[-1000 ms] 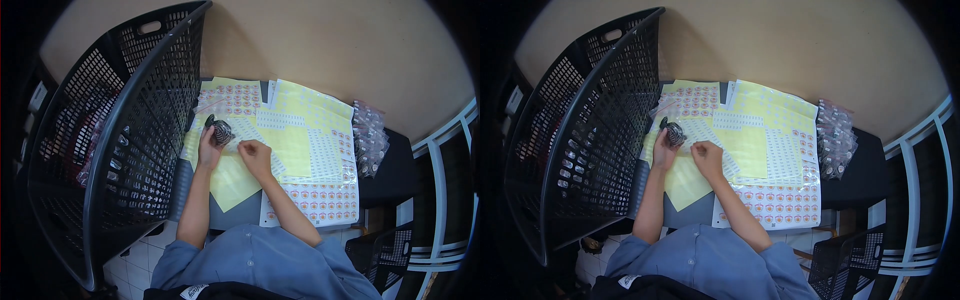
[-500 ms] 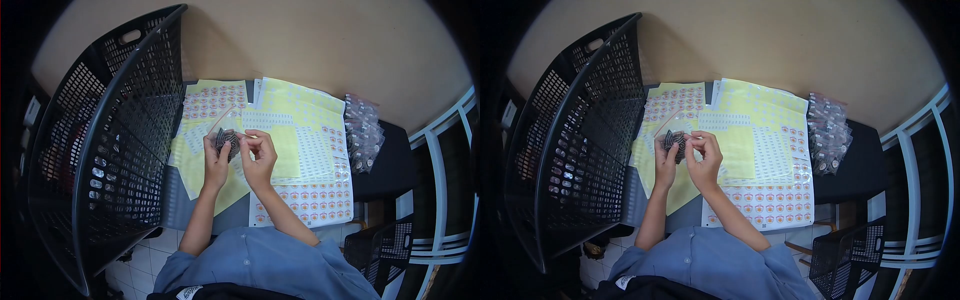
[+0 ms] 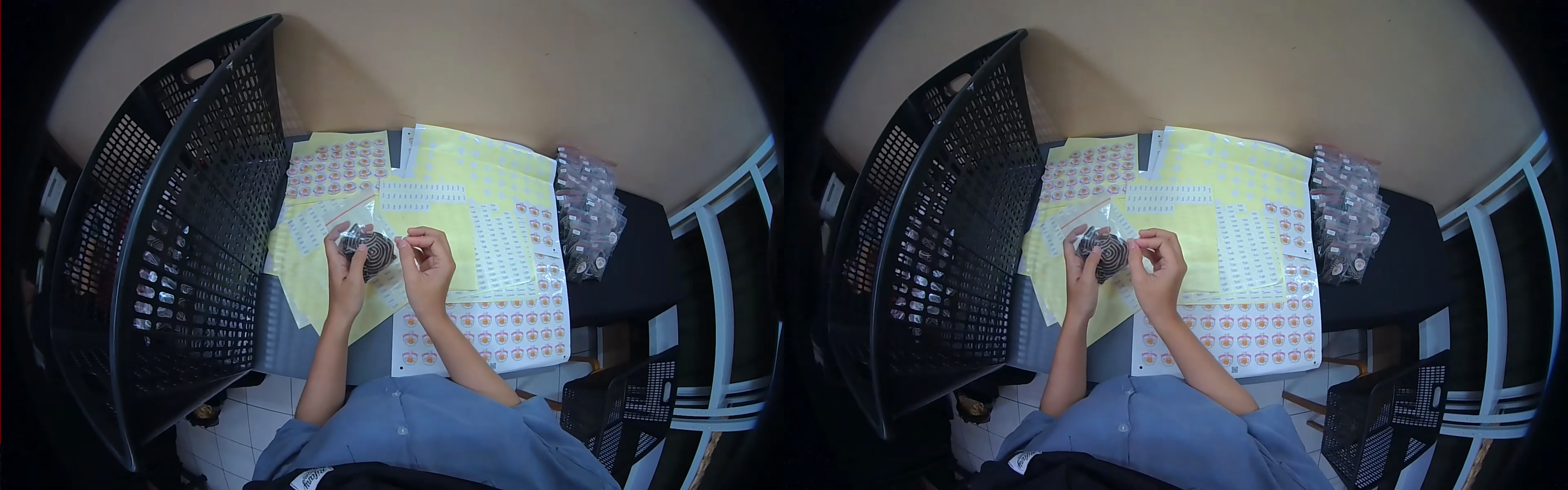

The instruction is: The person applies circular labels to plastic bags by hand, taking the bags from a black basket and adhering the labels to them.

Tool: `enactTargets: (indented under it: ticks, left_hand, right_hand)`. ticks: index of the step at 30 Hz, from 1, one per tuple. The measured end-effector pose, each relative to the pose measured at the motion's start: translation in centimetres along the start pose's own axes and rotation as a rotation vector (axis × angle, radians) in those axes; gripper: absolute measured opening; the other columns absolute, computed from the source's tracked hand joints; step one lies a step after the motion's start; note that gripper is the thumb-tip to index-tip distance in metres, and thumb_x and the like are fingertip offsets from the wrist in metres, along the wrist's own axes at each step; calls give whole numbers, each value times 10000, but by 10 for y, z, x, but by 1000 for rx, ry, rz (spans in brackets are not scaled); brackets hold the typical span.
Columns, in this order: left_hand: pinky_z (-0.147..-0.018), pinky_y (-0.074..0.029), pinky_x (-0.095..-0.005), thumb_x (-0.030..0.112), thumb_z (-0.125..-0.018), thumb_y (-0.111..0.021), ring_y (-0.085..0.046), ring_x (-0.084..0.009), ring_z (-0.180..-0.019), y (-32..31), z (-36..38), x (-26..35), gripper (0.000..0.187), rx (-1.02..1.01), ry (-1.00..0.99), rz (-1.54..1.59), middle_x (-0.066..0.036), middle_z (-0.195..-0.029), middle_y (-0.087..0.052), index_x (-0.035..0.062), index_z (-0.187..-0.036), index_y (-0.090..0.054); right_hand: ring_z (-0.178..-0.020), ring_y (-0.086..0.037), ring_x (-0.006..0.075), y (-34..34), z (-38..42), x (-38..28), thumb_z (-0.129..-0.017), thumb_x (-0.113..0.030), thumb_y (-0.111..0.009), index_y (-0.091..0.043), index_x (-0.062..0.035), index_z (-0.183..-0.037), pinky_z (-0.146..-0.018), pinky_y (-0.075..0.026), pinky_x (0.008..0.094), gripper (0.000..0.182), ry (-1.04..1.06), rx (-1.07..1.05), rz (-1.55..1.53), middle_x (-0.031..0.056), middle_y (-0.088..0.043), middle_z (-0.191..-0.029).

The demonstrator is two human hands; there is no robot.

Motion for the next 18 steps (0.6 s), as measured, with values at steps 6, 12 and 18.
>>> enactTargets:
  ticks: [6, 12, 18]
  left_hand:
    - [-814, -409, -267, 26, -841, -383, -493, -164, -950, -4, 8, -6, 391, -20, 11, -89, -140, -1104, -472, 33, -1207, -243]
    - [-828, -399, -273, 23, -842, -382, -490, -161, -954, -2, 15, -11, 396, -4, 45, -77, -137, -1093, -475, 53, -1214, -249]
    - [-840, -385, -274, 6, -830, -395, -473, -165, -981, -11, 19, -7, 419, -51, 15, -98, -134, -1092, -465, 59, -1221, -253]
  right_hand:
    - [-814, -529, 134, 9, 6, 12, -695, 77, -580, -547, 36, -785, -709, -481, 229, 104, -78, 21, -53, 91, -472, -926]
    - [-808, -532, 133, 7, 8, 15, -682, 91, -585, -528, 35, -832, -704, -477, 225, 169, -104, -22, -113, 90, -470, -937]
    - [-779, -544, 118, -2, 3, 12, -713, 64, -575, -502, 28, -866, -680, -464, 202, 173, -309, -37, -229, 80, -501, -876]
Point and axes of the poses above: each hand's wrist, its own z-axis away from the middle knuckle, its own y-axis out of the back of the hand, x = y × z, the point moved 10 cm from there along -z, towards the middle knuckle
